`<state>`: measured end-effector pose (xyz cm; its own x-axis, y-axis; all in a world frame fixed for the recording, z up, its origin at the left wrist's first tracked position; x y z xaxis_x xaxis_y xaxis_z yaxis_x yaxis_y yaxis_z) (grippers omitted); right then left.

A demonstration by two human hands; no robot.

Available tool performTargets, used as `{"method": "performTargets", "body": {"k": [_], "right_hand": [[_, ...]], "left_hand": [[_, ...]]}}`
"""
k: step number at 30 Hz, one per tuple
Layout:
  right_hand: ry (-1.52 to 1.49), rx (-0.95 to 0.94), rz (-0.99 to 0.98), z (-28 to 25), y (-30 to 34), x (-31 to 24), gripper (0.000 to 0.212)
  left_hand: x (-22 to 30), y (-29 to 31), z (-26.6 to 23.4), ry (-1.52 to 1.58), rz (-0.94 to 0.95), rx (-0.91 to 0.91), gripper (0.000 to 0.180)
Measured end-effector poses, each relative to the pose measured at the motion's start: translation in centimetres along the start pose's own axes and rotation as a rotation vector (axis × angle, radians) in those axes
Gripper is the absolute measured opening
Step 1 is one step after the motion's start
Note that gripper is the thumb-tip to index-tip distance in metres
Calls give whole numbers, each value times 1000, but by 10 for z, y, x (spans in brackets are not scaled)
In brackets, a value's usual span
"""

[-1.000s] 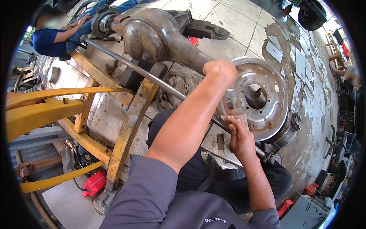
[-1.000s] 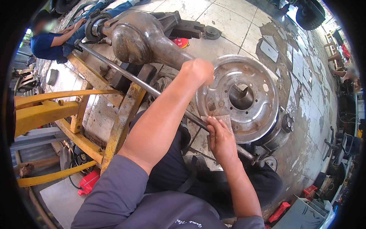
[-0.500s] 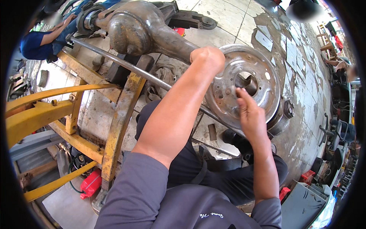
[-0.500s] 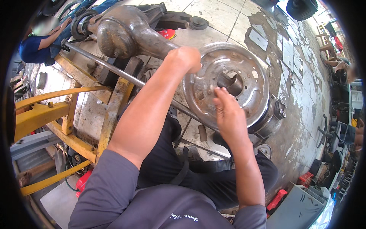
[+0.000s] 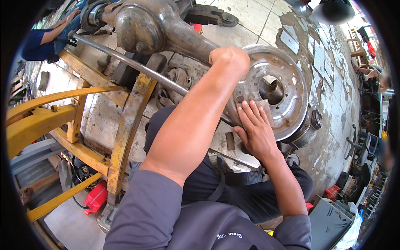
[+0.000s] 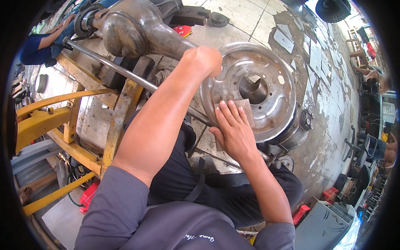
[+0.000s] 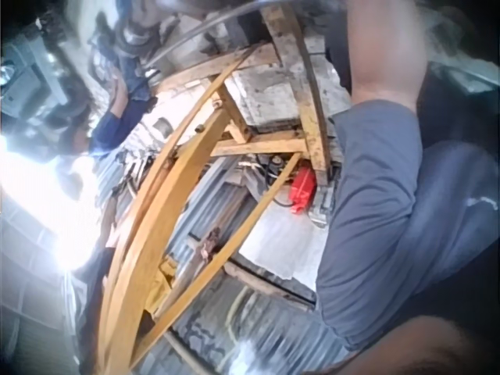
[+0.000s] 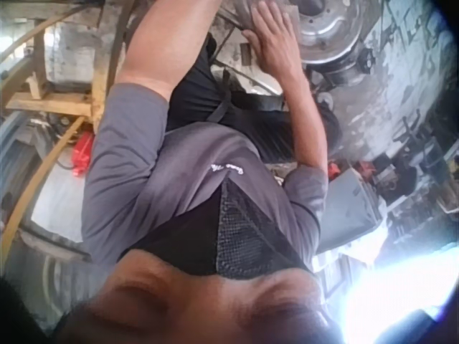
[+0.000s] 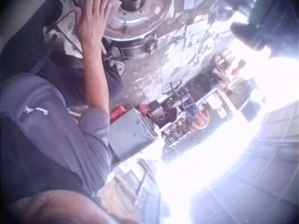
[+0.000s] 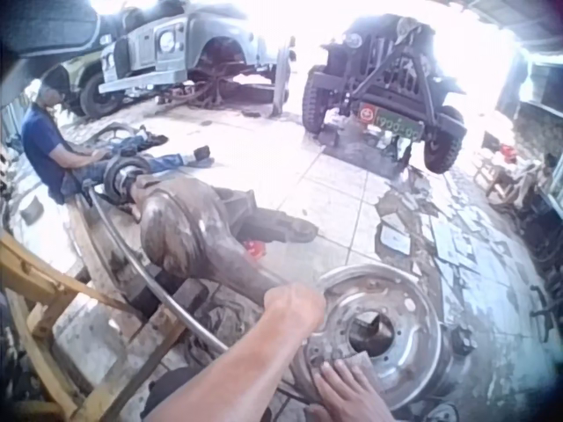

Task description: The person sits on the floor and uses a piece of sandpaper to manually sand the surface of a brake drum mounted on a vehicle axle. They repeatedly rub the sandpaper against the drum's face and inner rim to remove rust and smooth the surface.

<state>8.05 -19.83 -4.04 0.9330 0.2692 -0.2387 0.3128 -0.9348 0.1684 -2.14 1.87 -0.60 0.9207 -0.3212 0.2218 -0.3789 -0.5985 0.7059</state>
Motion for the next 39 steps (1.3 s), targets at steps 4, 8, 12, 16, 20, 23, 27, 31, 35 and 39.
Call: {"method": "performTargets", "body": {"k": [4,8,12,16,20,23,27,31,35,39], "right_hand": [[8,4,-28,-1,-13,3,60],[-18,-65,-73,-9,-8,7,58],[-3,-84,-78,-13,-5,10,52],[-9,-65,-85,-6,-6,12,47],[-28,-61,-124,-7,-4,16,44],[-59,0,-100,-2,-9,13,43],[-96,48,-74,2,-20,5,41],[-96,-14,-80,-2,-10,12,41],[-101,29,-62,0,-20,7,41],[-114,33,-75,-1,-17,9,41]], "left_hand": [[-2,3,0,29,11,19,36],[-6,2,0,28,18,7,37],[-3,3,-2,39,18,16,37],[-3,1,-2,44,15,2,37],[-5,0,0,18,14,1,36],[-1,-1,-2,27,5,-1,36],[-1,2,-5,29,-9,-15,36],[-5,-4,0,24,22,10,35],[-3,-1,-2,36,14,6,35],[-5,1,-3,41,4,-16,35]]}}
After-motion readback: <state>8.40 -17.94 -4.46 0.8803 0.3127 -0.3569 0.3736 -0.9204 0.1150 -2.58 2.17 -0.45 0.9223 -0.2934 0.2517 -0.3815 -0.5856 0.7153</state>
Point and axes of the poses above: each hand's wrist, its own y-axis away from the middle knuckle, its own z-axis out of the palm, x = y × z, the point moved 2 cm from there along -y, towards the middle knuckle, and after that the axes turned 5 degrees about -x, right-handed, at the moved point
